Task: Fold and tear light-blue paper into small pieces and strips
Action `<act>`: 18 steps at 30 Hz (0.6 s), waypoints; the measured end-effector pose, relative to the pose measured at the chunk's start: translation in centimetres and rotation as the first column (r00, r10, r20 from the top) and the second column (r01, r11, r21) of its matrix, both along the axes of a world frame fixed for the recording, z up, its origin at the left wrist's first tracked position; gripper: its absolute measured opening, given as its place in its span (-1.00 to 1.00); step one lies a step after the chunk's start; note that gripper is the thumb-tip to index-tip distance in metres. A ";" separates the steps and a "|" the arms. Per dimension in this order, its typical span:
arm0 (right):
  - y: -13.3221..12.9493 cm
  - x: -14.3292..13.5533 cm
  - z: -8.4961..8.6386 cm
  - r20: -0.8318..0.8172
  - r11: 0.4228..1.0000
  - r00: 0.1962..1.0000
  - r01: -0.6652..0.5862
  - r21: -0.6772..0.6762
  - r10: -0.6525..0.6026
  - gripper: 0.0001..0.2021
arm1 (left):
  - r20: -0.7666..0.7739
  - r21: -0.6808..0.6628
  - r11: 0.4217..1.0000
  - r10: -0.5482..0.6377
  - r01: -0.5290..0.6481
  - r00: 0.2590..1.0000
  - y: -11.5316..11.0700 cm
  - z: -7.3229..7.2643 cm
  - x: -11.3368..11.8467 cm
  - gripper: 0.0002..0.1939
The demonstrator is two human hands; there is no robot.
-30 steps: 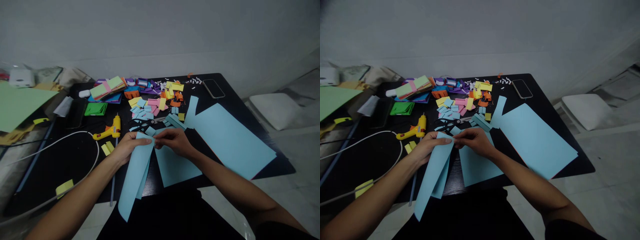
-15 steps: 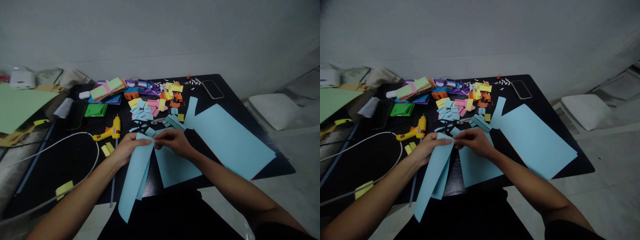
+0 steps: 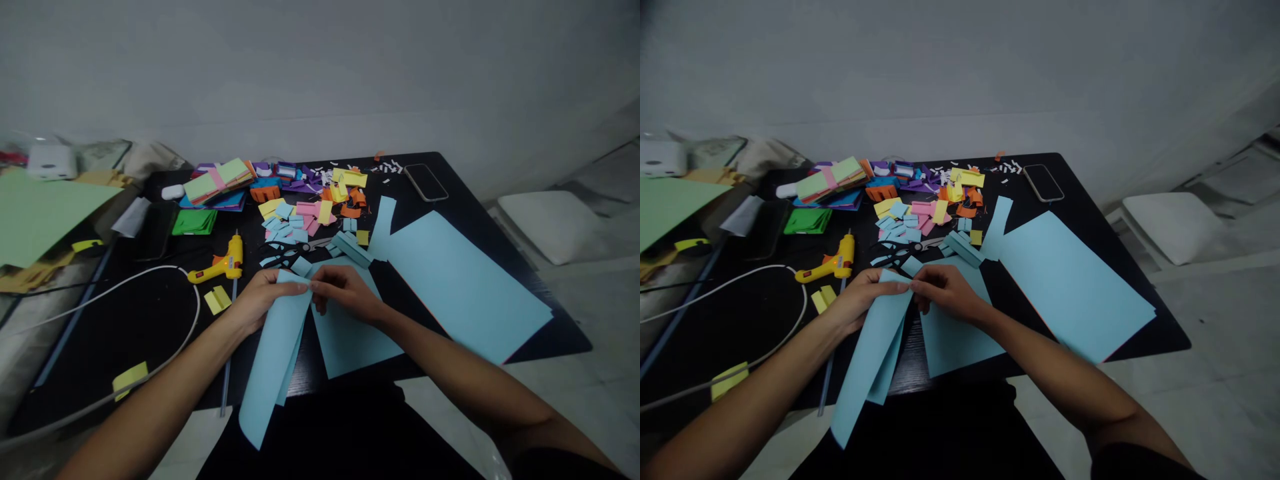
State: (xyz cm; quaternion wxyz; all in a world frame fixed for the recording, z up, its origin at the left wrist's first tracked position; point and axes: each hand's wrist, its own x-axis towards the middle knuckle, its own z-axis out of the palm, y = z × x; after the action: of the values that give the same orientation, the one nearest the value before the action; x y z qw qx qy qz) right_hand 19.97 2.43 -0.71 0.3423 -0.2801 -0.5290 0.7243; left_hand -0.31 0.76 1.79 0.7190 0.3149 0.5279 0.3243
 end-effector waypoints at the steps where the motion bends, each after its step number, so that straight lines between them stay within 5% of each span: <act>1: 0.0 0.0 0.0 0.004 1.000 1.000 0.005 0.011 -0.005 -0.74 | 0.004 -0.002 1.000 0.007 -0.007 1.000 0.1 0.0 0.0 -0.71; 10: 0.7 0.6 0.2 0.037 0.991 0.994 0.100 0.087 -0.104 -0.76 | -0.007 0.223 0.960 0.177 -0.171 0.984 1.3 -0.4 -1.7 -0.64; 18: 1.2 0.7 0.1 0.061 0.985 0.988 0.132 0.110 -0.139 -0.75 | -0.056 0.271 0.957 0.122 -0.103 0.991 1.2 -0.7 -1.4 -0.61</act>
State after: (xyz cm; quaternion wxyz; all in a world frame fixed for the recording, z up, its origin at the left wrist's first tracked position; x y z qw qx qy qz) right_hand 20.71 3.63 -0.64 0.3868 -0.3217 -0.5574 0.6604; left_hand -1.72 1.97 1.05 0.6308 0.3902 0.5218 0.4214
